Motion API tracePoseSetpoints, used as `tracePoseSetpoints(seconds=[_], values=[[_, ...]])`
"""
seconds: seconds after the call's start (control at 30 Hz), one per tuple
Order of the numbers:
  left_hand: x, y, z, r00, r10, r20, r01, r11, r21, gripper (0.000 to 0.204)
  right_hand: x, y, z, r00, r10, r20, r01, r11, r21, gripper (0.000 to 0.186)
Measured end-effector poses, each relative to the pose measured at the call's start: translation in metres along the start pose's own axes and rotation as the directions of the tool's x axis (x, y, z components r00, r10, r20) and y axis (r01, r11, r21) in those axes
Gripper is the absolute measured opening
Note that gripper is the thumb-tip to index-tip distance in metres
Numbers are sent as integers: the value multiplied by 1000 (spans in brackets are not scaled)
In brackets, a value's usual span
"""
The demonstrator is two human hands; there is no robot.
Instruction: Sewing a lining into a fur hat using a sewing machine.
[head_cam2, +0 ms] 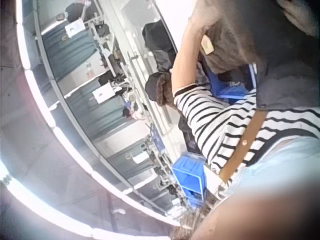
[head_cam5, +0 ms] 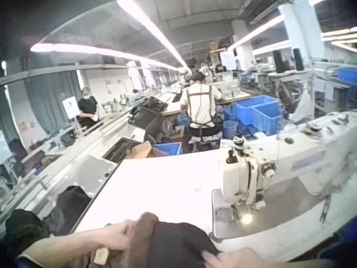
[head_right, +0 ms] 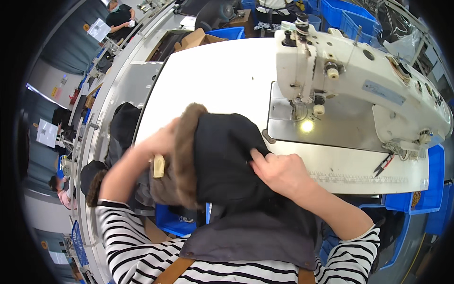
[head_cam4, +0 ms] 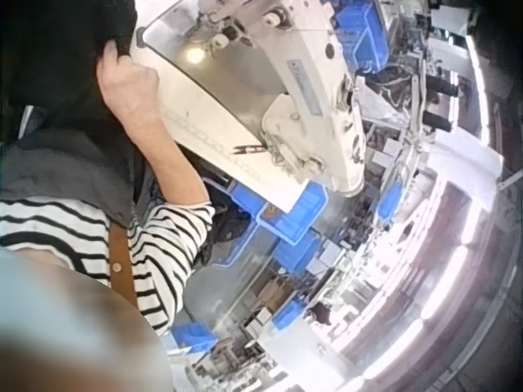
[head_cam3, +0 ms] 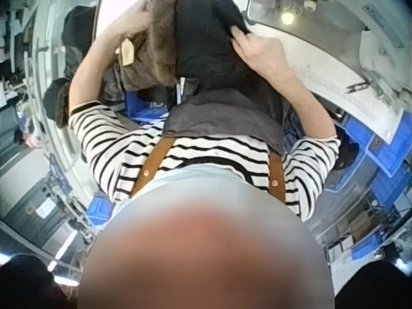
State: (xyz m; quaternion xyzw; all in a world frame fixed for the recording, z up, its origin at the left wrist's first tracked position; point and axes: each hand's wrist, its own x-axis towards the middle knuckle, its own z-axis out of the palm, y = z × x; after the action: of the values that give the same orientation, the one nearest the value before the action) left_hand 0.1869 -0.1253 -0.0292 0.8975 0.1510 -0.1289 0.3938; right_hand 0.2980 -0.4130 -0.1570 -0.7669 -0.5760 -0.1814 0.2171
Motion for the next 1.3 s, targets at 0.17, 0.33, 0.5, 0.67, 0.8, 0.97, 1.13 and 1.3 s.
tracePoseSetpoints(seconds=[0.17,0.33,0.5,0.67,0.8,0.97,1.13,1.3], values=[[50,22,-81,897,267,-352,-186,951,248,29,12,-25,18,958,258,127,-269,960,77,48],[85,-43,-26,650,525,-550,-221,823,524,40,21,-17,23,874,332,355,-405,901,155,57],[87,-115,32,701,54,-711,-236,958,-160,60,26,10,-1,957,183,225,-234,946,226,44],[86,-120,36,779,42,-625,-400,801,-446,54,60,4,2,958,-244,-150,277,922,272,32],[84,-127,37,754,40,-655,-371,849,-375,54,59,-9,13,857,-49,513,-515,-113,850,27],[86,-135,35,719,256,-646,-400,913,-83,59,44,5,10,712,-95,696,-576,489,655,27],[21,-35,-17,964,-118,-239,121,993,0,42,45,14,11,967,-251,52,144,700,699,27],[-19,61,0,642,756,-126,-537,561,630,50,49,4,19,946,-314,-75,319,875,365,14]])
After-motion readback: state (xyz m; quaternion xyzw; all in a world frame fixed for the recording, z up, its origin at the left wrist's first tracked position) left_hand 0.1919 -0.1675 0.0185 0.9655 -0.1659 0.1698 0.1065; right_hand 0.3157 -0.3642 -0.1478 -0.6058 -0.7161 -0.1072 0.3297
